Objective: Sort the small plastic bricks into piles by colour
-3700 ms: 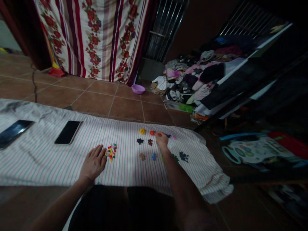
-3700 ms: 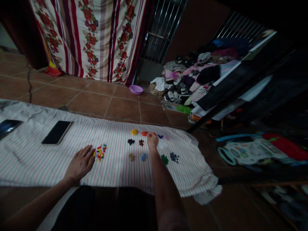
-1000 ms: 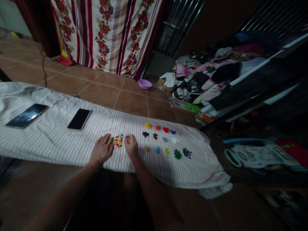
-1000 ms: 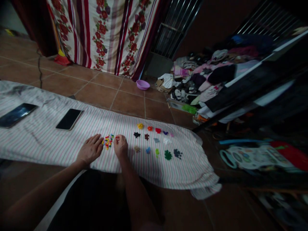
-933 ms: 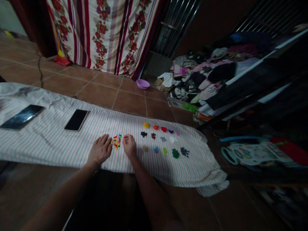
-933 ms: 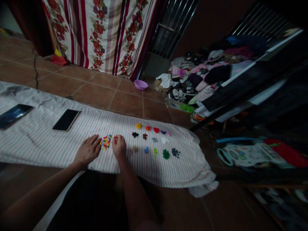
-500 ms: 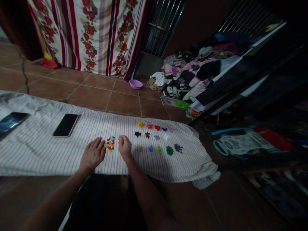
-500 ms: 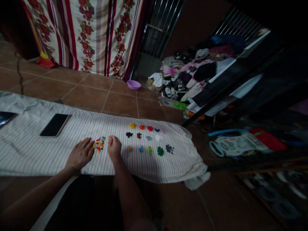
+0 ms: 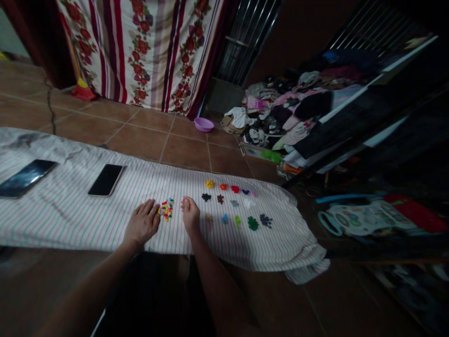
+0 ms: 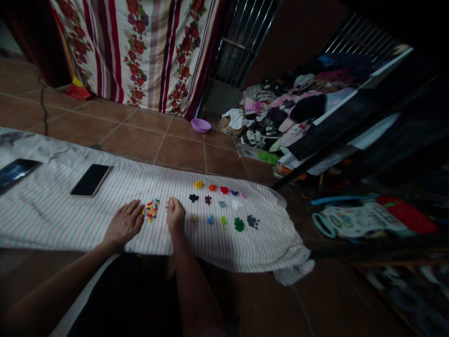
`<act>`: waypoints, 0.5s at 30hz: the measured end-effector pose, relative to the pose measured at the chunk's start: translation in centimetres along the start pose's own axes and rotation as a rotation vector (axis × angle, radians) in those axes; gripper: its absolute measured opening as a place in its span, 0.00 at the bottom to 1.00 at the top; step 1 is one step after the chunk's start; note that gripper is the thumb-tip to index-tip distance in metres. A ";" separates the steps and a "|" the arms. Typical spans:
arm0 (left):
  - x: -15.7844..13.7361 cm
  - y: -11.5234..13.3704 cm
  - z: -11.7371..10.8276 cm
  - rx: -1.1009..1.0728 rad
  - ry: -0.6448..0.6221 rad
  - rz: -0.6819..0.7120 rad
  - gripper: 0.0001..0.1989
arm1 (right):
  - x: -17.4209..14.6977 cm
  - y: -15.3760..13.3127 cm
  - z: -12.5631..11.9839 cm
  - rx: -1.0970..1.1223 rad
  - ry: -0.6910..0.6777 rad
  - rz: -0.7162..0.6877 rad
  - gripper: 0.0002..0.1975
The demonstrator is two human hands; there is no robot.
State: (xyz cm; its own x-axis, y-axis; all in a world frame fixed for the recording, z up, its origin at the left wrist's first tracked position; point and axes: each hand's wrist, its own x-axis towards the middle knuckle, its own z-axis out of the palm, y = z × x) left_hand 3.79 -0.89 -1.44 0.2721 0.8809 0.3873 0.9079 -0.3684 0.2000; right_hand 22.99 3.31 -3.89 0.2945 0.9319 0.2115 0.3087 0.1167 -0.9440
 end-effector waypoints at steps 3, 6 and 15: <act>0.1 0.1 -0.1 0.002 -0.008 -0.007 0.23 | 0.1 -0.2 -0.2 0.064 0.011 0.028 0.18; 0.1 0.1 -0.2 0.026 -0.009 -0.011 0.23 | 0.2 -0.4 -0.4 0.097 0.026 0.049 0.17; -0.1 -0.3 0.4 0.056 0.016 0.041 0.22 | 0.9 -2.0 -1.0 0.266 0.060 0.121 0.14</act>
State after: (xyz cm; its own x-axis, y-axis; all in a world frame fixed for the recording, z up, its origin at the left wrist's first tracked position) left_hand 3.62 -0.75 -1.93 0.3042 0.8604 0.4090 0.9127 -0.3862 0.1337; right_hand 23.54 3.55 -1.56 0.3701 0.9235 0.1008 0.0226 0.0995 -0.9948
